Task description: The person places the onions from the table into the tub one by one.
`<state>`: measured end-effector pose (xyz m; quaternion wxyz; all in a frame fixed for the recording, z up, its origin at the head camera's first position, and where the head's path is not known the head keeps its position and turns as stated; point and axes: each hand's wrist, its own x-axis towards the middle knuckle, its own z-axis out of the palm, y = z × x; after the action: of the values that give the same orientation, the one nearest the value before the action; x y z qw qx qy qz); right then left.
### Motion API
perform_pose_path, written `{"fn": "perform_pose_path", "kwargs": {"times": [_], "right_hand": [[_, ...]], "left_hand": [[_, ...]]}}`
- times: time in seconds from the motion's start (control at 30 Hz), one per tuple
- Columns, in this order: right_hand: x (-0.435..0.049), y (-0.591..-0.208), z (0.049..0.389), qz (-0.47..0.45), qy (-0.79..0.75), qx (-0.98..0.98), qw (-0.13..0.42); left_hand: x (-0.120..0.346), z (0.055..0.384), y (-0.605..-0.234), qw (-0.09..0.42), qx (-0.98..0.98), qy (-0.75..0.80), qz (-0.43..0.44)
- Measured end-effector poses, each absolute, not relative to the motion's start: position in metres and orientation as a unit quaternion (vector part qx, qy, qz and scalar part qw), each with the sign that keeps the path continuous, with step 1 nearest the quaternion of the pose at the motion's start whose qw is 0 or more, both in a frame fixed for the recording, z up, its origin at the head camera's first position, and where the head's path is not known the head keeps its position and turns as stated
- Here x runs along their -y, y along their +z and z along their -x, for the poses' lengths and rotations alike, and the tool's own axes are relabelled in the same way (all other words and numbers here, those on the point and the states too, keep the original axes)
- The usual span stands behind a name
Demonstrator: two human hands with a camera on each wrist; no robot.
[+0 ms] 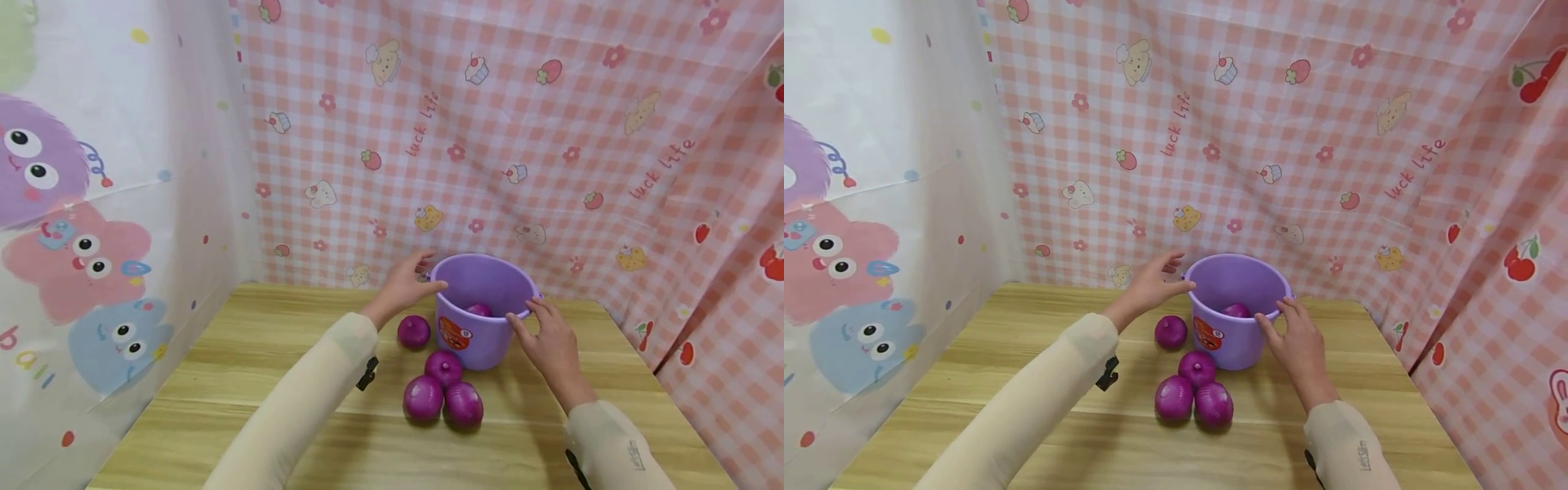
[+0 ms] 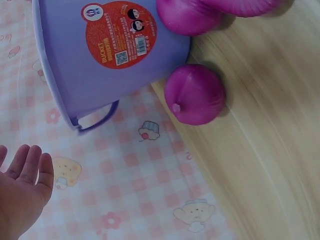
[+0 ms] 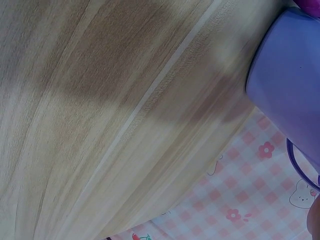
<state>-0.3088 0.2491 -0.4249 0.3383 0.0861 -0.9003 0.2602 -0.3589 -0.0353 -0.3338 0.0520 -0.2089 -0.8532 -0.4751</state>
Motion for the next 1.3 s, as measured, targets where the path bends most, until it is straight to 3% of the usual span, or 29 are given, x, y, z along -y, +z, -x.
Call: {"fn": "perform_pose_path", "kwargs": {"times": [1.3], "right_hand": [[-0.249, -0.425, 0.309, -0.094, 0.258, 0.896, 0.349]], "left_hand": [[0.106, 0.316, -0.424, -0.032, 0.859, -0.473, 0.192]]}}
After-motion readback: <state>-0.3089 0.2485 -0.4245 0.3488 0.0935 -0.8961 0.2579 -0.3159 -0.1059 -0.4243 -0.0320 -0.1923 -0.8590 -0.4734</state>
